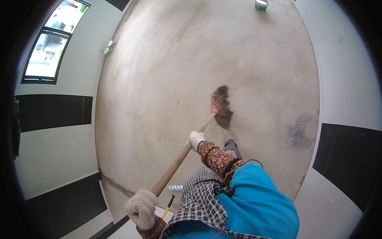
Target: Sweeping a concrete floor using a long-handled broom.
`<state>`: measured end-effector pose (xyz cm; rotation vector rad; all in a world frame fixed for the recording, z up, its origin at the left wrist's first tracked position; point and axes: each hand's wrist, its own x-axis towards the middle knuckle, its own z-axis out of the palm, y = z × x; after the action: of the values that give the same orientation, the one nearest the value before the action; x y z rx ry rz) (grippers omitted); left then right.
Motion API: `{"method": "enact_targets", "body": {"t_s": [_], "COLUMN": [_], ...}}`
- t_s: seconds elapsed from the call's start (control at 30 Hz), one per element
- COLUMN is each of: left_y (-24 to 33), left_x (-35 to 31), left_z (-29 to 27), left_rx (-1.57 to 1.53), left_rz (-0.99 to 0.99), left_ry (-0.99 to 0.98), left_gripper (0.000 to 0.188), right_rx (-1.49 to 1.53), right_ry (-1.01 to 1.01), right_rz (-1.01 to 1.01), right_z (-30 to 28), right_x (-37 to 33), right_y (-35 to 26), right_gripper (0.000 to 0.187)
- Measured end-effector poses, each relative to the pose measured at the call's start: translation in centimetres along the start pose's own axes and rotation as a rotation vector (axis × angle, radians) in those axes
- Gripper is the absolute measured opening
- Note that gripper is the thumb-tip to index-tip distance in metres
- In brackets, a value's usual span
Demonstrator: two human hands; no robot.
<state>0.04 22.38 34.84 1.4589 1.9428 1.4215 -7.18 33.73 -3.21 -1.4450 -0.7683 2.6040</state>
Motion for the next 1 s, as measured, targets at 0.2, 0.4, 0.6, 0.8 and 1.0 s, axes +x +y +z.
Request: {"method": "enact_targets", "body": {"t_s": [0.2,0.4,0.6,0.8,1.0], "left_y": [5.8,1.2,-7.6,-0.4,4.6], "left_x": [2.8,4.4,6.7,8.7,9.9], "left_z": [-4.8,-5.3,5.6,2.1,-0.2], "left_rx": [-0.092,-0.565,-0.529,-0.139,0.257], "left_rz": [0.288,0.167,-0.297,-0.189,-0.038], "left_ry": [0.004,-0.204,-0.260,-0.373,-0.424], "left_gripper": [0.035,0.044,0.017,0.018,0.028], "right_rx": [0.441,0.352,0.431,-0.419,-0.011], "right_ry": [-0.169,0.243,0.523,0.162,-0.340], "right_rz": [0.210,0.030,0.052,-0.453,0.047], "right_z": [9.4,-3.3,-21.3,-10.6,11.8], "right_x": [-8.7,-12.2,-2.2,6.1,2.6], "right_y": [-4.7,-8.1,-6.6,-1.3,-0.2], "right_gripper": [0.016,0.025,0.022,0.015,0.015]}}
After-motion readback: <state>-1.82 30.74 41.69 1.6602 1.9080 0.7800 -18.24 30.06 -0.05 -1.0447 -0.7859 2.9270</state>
